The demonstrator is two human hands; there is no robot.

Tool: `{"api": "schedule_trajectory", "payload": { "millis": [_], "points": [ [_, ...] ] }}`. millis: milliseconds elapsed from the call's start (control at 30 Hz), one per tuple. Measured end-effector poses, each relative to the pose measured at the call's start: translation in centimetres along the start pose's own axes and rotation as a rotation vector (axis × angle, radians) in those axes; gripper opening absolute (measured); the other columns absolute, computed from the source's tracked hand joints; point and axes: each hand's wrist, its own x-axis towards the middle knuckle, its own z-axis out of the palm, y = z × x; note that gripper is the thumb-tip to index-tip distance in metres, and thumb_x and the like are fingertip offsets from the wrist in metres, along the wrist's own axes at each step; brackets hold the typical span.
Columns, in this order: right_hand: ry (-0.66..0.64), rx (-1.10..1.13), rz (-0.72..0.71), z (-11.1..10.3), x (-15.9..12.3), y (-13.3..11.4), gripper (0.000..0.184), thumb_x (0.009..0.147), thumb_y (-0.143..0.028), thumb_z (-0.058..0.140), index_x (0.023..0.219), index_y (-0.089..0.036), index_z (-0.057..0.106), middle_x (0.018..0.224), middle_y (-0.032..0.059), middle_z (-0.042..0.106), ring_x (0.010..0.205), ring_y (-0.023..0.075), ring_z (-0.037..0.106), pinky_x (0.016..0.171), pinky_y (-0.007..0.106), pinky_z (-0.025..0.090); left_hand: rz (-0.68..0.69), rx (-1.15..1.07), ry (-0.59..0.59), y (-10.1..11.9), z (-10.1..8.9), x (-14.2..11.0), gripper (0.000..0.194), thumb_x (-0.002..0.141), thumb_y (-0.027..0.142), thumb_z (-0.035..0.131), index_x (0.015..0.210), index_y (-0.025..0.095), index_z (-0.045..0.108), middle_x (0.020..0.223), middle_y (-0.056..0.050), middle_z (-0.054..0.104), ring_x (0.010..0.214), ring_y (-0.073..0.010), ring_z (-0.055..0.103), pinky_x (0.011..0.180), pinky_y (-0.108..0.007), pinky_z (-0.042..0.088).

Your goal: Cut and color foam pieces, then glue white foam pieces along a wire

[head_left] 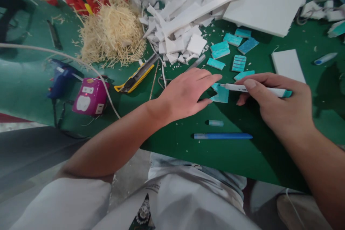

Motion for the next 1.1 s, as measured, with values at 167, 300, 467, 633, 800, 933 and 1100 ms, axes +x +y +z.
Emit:
{"api": "schedule_trajectory", "payload": {
  "millis": [167,300,467,633,800,933,1100],
  "points": [
    [-0.004,-0.024,0.013,0.07,0.02,-0.04,0.023,0.091,-0.048,0.081,0.077,-0.030,0.086,0.058,-0.0011,0.070,0.059,0.0184,0.064,0.059,0.034,0.049,0.018,0.010,0.019,-0.13,0.10,-0.10,0.052,0.102,0.021,0.068,0.152,0.006,0.057,0.140,-0.018,0.071,0.133,-0.0303,0.066,0.115,-0.045,0.055],
    [0.007,-0.012,-0.005,0.04,0.05,0.00,0.023,0.090,-0.049,0.082,0.080,-0.028,0.086,0.057,-0.0013,0.070,0.060,0.0181,0.064,0.062,0.034,0.053,0.020,0.015,0.027,-0.19,0.18,-0.12,0.053,0.102,0.021,0.068,0.152,0.006,0.057,0.140,-0.018,0.071,0.133,-0.0301,0.066,0.116,-0.044,0.054],
    [-0.005,-0.036,0.005,0.01,0.07,0.16,0.028,0.092,-0.052,0.080,0.080,-0.027,0.085,0.059,-0.0004,0.070,0.062,0.0185,0.065,0.061,0.034,0.052,0.020,0.024,0.024,-0.10,0.14,-0.10,0.053,0.103,0.022,0.069,0.152,0.007,0.056,0.140,-0.017,0.071,0.133,-0.0300,0.066,0.115,-0.044,0.054],
    [-0.002,-0.021,-0.025,0.16,0.08,0.22,0.025,0.092,-0.050,0.081,0.085,-0.027,0.086,0.059,-0.0007,0.070,0.060,0.0162,0.064,0.062,0.033,0.052,0.029,0.019,0.033,-0.13,0.19,-0.09,0.053,0.102,0.022,0.069,0.151,0.007,0.057,0.140,-0.016,0.071,0.132,-0.0296,0.066,0.116,-0.044,0.054],
    [-0.007,-0.022,-0.025,0.17,0.10,0.20,0.024,0.092,-0.049,0.081,0.083,-0.027,0.086,0.060,-0.0016,0.071,0.061,0.0164,0.065,0.063,0.033,0.054,0.041,0.016,0.042,-0.24,0.20,-0.02,0.053,0.102,0.021,0.070,0.151,0.006,0.058,0.139,-0.017,0.071,0.132,-0.0301,0.067,0.115,-0.043,0.055],
    [-0.006,-0.016,-0.027,0.21,0.12,0.28,0.023,0.092,-0.048,0.081,0.083,-0.028,0.086,0.060,-0.0016,0.071,0.060,0.0159,0.066,0.063,0.032,0.054,0.031,0.018,0.032,-0.27,0.17,-0.01,0.053,0.102,0.021,0.070,0.152,0.006,0.057,0.140,-0.017,0.071,0.133,-0.0299,0.066,0.116,-0.044,0.054],
    [-0.001,-0.018,-0.029,0.18,0.10,0.18,0.024,0.092,-0.049,0.081,0.081,-0.029,0.086,0.058,-0.0012,0.070,0.062,0.0167,0.067,0.065,0.032,0.057,0.025,0.023,0.030,-0.12,0.10,-0.02,0.052,0.103,0.021,0.068,0.152,0.007,0.057,0.140,-0.016,0.071,0.132,-0.0295,0.066,0.115,-0.044,0.055]
  ]
}}
